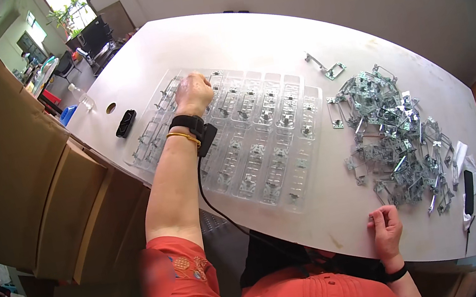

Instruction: The person assembles small metal hardware components by hand, inserting a pin into a bracket and placing the finished unit into a clear plastic tray. The person repeats this process multiple times, moving from a pile of loose parts to the organized tray.

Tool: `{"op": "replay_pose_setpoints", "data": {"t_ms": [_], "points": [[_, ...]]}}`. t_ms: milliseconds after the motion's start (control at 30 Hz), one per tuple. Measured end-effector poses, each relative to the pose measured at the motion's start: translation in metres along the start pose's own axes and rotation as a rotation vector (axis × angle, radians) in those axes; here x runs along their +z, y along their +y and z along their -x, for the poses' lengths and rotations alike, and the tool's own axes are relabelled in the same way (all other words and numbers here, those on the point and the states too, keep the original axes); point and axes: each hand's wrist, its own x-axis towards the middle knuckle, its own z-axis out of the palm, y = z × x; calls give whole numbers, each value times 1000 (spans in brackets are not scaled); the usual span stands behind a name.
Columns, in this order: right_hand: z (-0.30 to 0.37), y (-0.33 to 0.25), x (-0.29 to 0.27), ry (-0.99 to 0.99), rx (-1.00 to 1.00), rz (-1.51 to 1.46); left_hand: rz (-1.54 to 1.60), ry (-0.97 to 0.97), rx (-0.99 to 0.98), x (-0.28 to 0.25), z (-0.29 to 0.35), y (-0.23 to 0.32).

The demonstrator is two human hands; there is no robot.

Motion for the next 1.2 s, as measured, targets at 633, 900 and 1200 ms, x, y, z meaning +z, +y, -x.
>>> {"op": "replay_pose_setpoints", "data": {"t_ms": [633,900,1200], "points": [[0,-2,1,23,-18,24,20,89,40,17,3,-3],[1,2,2,25,-26,31,89,50,32,6,11,-14],[1,1,1,27,-40,37,24,-12,115,0,26,-3]]}}
